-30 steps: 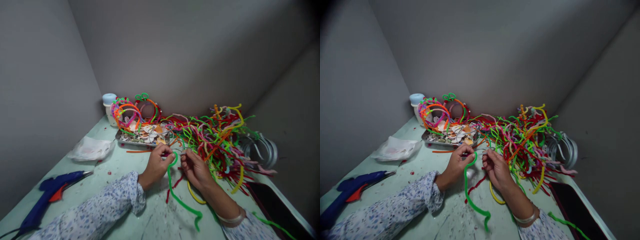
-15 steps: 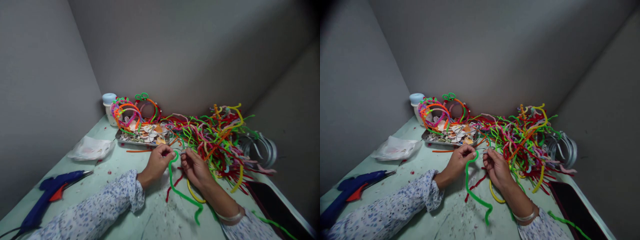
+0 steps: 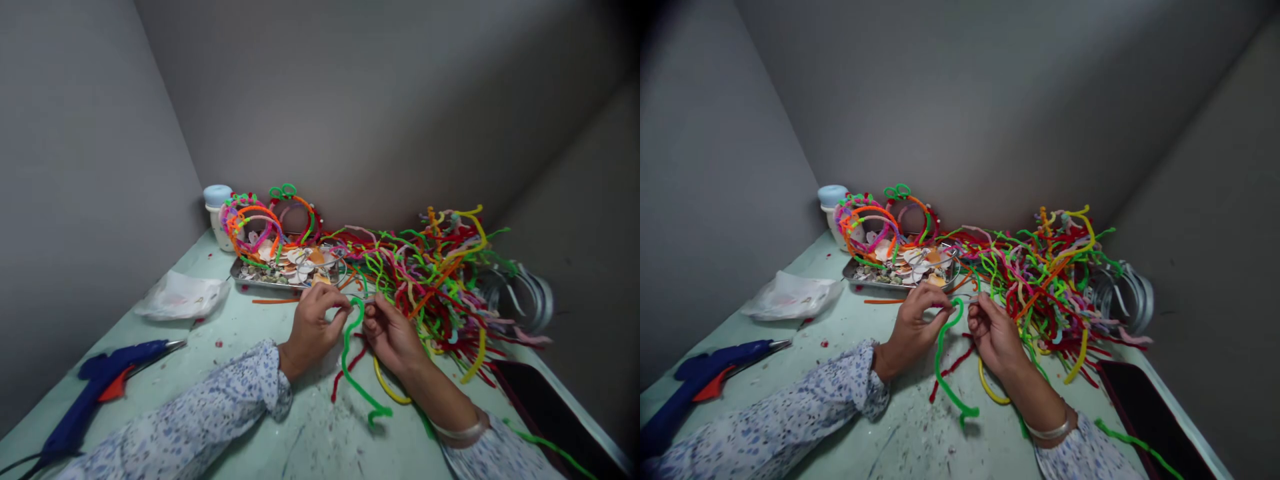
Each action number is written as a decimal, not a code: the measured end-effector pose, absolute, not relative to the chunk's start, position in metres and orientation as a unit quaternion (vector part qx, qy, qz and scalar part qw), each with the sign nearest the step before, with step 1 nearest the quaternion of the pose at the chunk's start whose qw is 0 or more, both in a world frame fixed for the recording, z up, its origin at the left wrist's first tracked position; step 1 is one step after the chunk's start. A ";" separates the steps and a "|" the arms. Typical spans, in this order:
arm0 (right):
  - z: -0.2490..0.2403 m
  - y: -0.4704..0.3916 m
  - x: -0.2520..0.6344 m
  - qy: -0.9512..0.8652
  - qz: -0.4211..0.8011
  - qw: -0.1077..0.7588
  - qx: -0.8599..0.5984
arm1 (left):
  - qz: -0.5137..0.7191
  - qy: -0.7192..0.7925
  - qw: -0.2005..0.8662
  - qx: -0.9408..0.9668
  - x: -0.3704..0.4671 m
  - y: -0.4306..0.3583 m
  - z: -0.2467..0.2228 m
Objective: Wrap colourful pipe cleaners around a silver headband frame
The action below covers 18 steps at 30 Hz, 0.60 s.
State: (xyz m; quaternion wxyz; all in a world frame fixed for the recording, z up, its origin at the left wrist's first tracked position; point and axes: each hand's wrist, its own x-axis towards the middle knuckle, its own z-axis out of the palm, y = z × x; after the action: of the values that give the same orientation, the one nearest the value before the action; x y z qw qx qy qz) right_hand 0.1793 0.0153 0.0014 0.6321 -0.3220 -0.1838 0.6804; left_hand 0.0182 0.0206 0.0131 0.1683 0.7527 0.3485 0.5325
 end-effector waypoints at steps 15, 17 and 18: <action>0.004 0.014 0.177 -0.184 0.685 0.627 -0.324 | 0.534 0.326 0.114 0.771 0.014 0.023 0.008; 0.004 0.014 0.177 -0.183 0.685 0.626 -0.325 | 0.535 0.335 0.120 0.767 0.014 0.023 0.008; 0.005 0.013 0.177 -0.184 0.685 0.626 -0.325 | 0.537 0.339 0.121 0.763 0.015 0.023 0.008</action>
State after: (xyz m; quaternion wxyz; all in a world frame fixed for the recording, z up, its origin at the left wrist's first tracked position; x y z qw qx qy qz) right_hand 0.1770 0.0134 0.0048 0.6260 -0.3251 -0.1837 0.6846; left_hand 0.0146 0.0226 0.0080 0.1210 0.7631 0.3393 0.5366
